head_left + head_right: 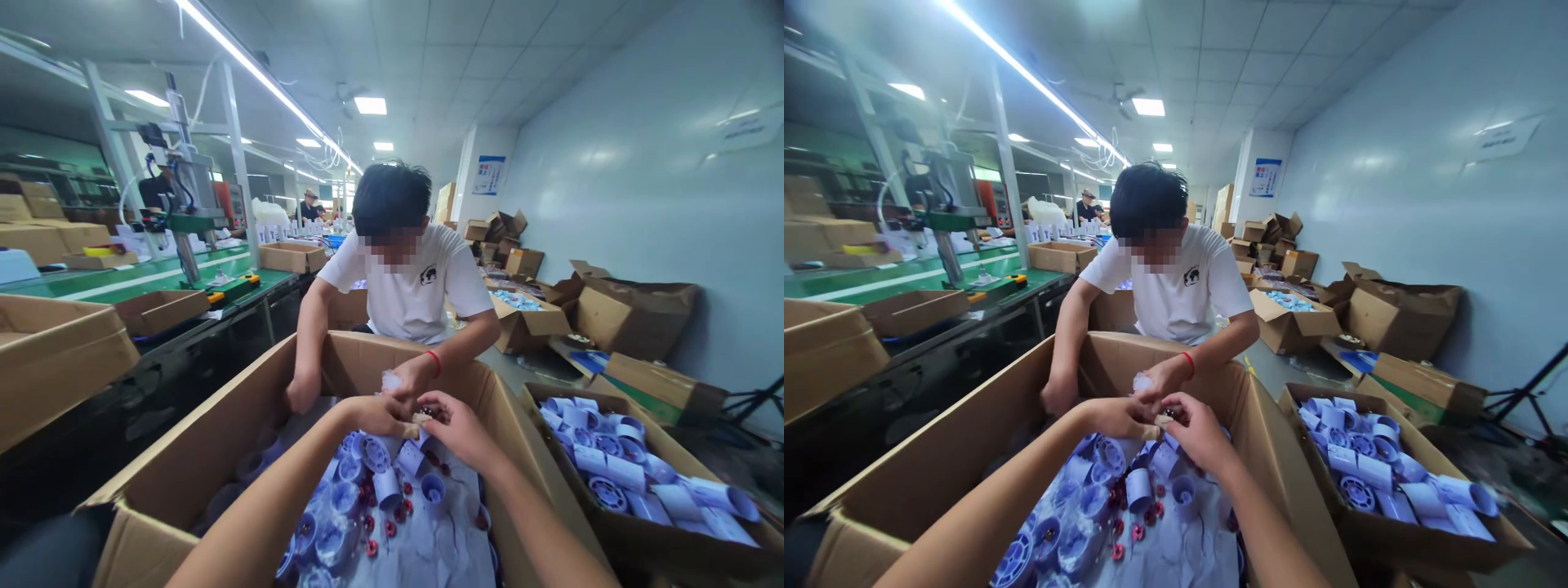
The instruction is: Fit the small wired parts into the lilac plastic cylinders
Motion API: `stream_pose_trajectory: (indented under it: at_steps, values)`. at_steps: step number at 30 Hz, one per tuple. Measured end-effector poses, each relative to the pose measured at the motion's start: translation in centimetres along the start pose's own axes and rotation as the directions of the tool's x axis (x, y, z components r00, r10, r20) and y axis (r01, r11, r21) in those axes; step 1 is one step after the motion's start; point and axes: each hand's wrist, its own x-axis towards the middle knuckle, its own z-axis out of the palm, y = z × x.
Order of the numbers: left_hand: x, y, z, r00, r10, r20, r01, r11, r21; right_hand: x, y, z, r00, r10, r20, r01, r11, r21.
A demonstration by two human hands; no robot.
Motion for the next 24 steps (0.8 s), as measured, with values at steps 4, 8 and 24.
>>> stream_pose_trajectory:
  at_steps: [4,8,24]
  values:
    - [0.0,-0.2,0.1,0.999,0.035,-0.004,-0.035,0.999,-0.008,0.0,-0.2,-0.3,1.000,0.010,-0.005,-0.009,0.991,0.133]
    - [-0.3,-0.3,-0.3,0.998,-0.031,-0.059,0.031,0.999,0.007,-0.3,-0.9,-1.1,0.991,0.068,0.113,-0.102,0.938,0.331]
    - [-0.5,-0.7,-1.2,0.983,0.058,-0.176,-0.042,0.995,0.095,-1.0,-2.2,-4.0,0.969,0.163,0.187,-0.239,0.818,0.524]
